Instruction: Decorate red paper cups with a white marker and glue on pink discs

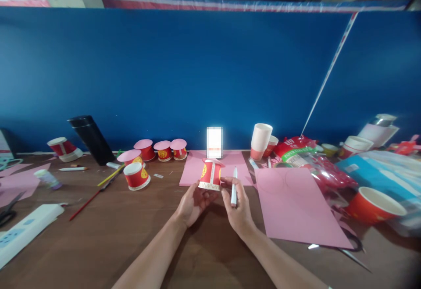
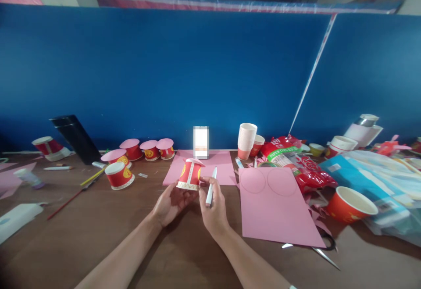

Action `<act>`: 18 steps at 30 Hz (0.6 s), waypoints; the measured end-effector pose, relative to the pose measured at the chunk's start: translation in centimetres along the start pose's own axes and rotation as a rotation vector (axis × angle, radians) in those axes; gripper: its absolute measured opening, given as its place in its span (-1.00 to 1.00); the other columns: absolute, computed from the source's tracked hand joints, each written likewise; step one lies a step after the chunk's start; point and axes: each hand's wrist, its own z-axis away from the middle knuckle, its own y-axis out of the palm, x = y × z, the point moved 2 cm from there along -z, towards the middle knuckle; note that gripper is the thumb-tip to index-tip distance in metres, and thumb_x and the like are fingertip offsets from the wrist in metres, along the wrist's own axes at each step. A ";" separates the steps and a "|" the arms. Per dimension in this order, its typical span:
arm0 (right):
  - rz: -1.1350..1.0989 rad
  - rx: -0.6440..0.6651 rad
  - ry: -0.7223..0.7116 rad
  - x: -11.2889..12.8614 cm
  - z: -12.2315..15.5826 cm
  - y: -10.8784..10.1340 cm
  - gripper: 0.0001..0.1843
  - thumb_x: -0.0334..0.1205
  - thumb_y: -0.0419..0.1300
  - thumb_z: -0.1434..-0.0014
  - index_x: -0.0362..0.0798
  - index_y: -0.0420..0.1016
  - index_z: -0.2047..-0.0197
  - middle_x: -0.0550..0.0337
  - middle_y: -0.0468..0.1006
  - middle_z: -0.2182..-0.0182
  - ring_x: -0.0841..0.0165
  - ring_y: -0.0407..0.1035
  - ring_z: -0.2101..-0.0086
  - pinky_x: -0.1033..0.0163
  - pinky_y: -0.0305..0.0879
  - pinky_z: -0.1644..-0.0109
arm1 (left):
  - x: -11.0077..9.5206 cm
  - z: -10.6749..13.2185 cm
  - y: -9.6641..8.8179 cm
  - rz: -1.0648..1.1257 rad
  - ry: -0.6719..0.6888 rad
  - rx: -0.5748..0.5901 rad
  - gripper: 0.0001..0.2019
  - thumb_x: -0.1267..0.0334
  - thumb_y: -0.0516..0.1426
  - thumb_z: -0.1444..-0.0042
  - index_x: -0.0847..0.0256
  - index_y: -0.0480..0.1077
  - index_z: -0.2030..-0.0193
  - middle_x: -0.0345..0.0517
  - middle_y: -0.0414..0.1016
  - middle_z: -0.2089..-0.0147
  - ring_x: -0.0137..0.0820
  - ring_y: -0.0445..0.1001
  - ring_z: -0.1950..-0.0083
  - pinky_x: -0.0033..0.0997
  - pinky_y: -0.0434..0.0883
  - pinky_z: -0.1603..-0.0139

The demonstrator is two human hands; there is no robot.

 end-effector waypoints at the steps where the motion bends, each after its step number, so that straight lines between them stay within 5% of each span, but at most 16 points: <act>1: -0.002 0.002 0.000 0.0 0.0 0.0 -0.77 -0.30 0.10 -0.17 0.00 0.31 0.06 0.09 0.48 0.13 0.28 0.40 0.12 0.16 0.35 0.04 | 0.1 0.0 -0.1 0.001 0.005 -0.014 -0.68 0.26 0.01 -0.17 0.26 0.33 -0.05 -0.01 0.54 0.18 -0.36 0.49 0.25 -0.19 0.40 0.00; 5: 0.013 0.010 -0.013 0.2 0.0 -0.1 -0.76 -0.30 0.08 -0.19 0.00 0.30 0.04 0.08 0.47 0.12 0.28 0.39 0.11 0.16 0.35 0.03 | 0.1 -0.1 -0.6 -0.011 0.056 -0.024 -0.66 0.36 0.03 -0.15 0.15 0.31 -0.08 -0.18 0.54 0.31 -0.49 0.45 0.40 -0.26 0.41 0.01; 12: 0.124 0.009 -0.140 0.6 0.1 -0.2 -0.76 -0.33 0.08 -0.17 -0.02 0.33 0.06 0.07 0.50 0.15 0.27 0.42 0.13 0.16 0.36 0.03 | 0.1 -0.3 -0.7 -0.074 0.073 -0.115 -0.66 0.26 0.10 -0.12 0.22 0.33 -0.05 -0.05 0.55 0.15 -0.33 0.51 0.18 -0.27 0.42 0.04; 18: 0.138 0.052 -0.166 1.0 0.2 -0.1 -0.80 -0.34 0.08 -0.17 -0.03 0.34 0.11 0.07 0.50 0.20 0.29 0.43 0.18 0.18 0.38 0.07 | 0.1 0.1 0.3 -0.195 0.101 0.012 -0.67 0.17 0.15 -0.08 0.29 0.39 0.05 0.01 0.55 0.17 -0.27 0.52 0.16 -0.29 0.42 0.09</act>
